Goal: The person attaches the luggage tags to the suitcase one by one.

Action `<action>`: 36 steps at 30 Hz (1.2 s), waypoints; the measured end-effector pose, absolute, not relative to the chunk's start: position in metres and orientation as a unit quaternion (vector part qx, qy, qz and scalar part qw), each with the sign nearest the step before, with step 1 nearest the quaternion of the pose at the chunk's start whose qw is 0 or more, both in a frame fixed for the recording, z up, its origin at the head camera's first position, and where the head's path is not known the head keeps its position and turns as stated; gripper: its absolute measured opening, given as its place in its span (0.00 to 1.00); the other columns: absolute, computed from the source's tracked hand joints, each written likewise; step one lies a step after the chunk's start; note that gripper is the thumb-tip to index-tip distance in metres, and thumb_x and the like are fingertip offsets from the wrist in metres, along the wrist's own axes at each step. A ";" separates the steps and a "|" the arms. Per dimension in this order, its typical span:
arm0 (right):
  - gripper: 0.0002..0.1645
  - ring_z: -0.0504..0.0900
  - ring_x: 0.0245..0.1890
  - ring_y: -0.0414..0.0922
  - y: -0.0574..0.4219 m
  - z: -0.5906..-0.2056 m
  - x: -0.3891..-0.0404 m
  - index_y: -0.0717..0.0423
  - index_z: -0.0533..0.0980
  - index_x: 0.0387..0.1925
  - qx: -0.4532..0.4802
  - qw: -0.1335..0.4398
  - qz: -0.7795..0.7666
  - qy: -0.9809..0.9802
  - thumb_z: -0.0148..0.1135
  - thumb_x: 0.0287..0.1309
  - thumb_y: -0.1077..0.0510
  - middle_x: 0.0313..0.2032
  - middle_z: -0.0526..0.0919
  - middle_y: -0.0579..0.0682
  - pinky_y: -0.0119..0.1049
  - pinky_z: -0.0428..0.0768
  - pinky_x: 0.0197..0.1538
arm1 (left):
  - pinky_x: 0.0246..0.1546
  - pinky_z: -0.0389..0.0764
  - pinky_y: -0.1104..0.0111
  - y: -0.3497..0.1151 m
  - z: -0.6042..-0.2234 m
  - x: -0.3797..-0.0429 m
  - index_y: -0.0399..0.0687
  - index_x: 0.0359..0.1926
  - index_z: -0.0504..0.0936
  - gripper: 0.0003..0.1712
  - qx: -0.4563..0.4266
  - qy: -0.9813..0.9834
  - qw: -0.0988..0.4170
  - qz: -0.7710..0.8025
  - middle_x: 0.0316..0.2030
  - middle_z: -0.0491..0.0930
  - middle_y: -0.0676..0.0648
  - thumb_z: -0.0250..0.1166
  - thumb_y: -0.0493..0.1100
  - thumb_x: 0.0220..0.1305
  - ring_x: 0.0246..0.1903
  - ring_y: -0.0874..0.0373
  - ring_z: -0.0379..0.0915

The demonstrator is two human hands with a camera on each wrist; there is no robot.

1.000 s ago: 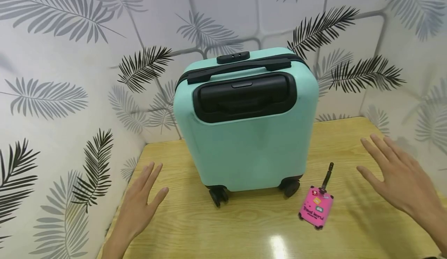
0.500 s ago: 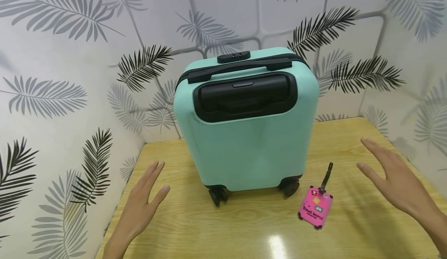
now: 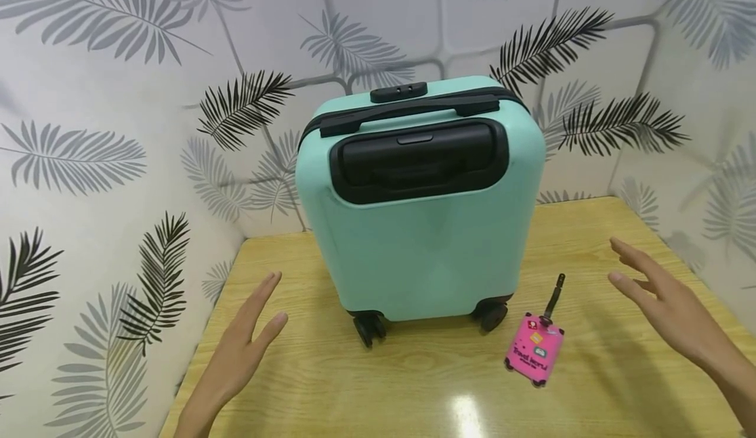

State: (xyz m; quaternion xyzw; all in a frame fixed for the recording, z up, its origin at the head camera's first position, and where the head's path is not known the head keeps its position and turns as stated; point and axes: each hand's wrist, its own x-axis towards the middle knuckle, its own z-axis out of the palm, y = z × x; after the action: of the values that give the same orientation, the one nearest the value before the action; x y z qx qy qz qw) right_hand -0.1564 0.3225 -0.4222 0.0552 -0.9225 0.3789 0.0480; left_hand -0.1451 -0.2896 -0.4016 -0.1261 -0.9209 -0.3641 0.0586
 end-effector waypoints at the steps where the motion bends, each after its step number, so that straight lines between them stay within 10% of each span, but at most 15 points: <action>1: 0.42 0.62 0.64 0.82 0.322 -0.423 -0.156 0.42 0.39 0.85 0.056 0.043 0.388 -0.919 0.45 0.82 0.44 0.78 0.51 0.73 0.79 0.68 0.48 | 0.69 0.54 0.29 -0.290 -0.402 -0.145 0.80 0.82 0.49 0.36 -0.123 -0.920 0.054 -0.368 0.82 0.49 0.52 0.54 0.56 0.82 0.80 0.39 0.45; 6: 0.41 0.55 0.74 0.73 0.321 -0.431 -0.154 0.39 0.39 0.85 0.059 0.025 0.436 -0.898 0.44 0.83 0.44 0.80 0.50 0.67 0.81 0.63 0.55 | 0.69 0.54 0.29 -0.287 -0.404 -0.143 0.81 0.81 0.48 0.35 -0.116 -0.911 0.033 -0.394 0.82 0.49 0.52 0.52 0.56 0.82 0.80 0.39 0.44; 9: 0.39 0.57 0.78 0.42 0.322 -0.437 -0.153 0.38 0.40 0.85 0.061 0.018 0.459 -0.886 0.43 0.83 0.45 0.80 0.51 0.66 0.81 0.60 0.58 | 0.68 0.55 0.28 -0.285 -0.404 -0.141 0.81 0.81 0.49 0.34 -0.114 -0.905 0.016 -0.410 0.82 0.50 0.51 0.50 0.56 0.83 0.79 0.35 0.46; 13: 0.37 0.60 0.59 0.15 0.323 -0.443 -0.155 0.42 0.43 0.85 0.074 0.007 0.471 -0.879 0.42 0.84 0.46 0.78 0.55 0.66 0.38 0.71 0.68 | 0.67 0.57 0.28 -0.283 -0.403 -0.141 0.81 0.81 0.49 0.32 -0.118 -0.894 0.002 -0.432 0.82 0.49 0.50 0.48 0.55 0.84 0.78 0.34 0.47; 16: 0.36 0.64 0.58 0.15 0.322 -0.447 -0.156 0.46 0.46 0.84 0.090 0.000 0.476 -0.875 0.41 0.85 0.48 0.77 0.58 0.63 0.16 0.69 0.47 | 0.69 0.58 0.32 -0.282 -0.404 -0.141 0.81 0.81 0.50 0.32 -0.127 -0.880 -0.003 -0.457 0.82 0.50 0.52 0.47 0.53 0.84 0.79 0.39 0.48; 24: 0.32 0.72 0.60 0.21 0.315 -0.454 -0.153 0.50 0.50 0.83 0.141 0.013 0.511 -0.848 0.38 0.85 0.54 0.69 0.65 0.32 0.20 0.75 0.52 | 0.70 0.61 0.37 -0.277 -0.405 -0.139 0.78 0.81 0.51 0.30 -0.137 -0.858 -0.024 -0.494 0.81 0.52 0.54 0.45 0.52 0.85 0.79 0.46 0.49; 36: 0.29 0.78 0.58 0.27 0.308 -0.461 -0.151 0.53 0.56 0.80 0.158 0.014 0.544 -0.824 0.38 0.85 0.59 0.64 0.72 0.29 0.23 0.79 0.53 | 0.70 0.60 0.35 -0.273 -0.406 -0.136 0.77 0.81 0.54 0.29 -0.141 -0.843 -0.038 -0.518 0.79 0.57 0.56 0.44 0.52 0.86 0.79 0.49 0.52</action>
State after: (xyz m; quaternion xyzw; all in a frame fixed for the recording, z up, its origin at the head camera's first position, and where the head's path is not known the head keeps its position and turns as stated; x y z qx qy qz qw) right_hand -0.1511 0.3079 -0.4605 0.1585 -0.8240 0.5438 0.0141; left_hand -0.1361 -0.2726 -0.4058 -0.1410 -0.8426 -0.5184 -0.0377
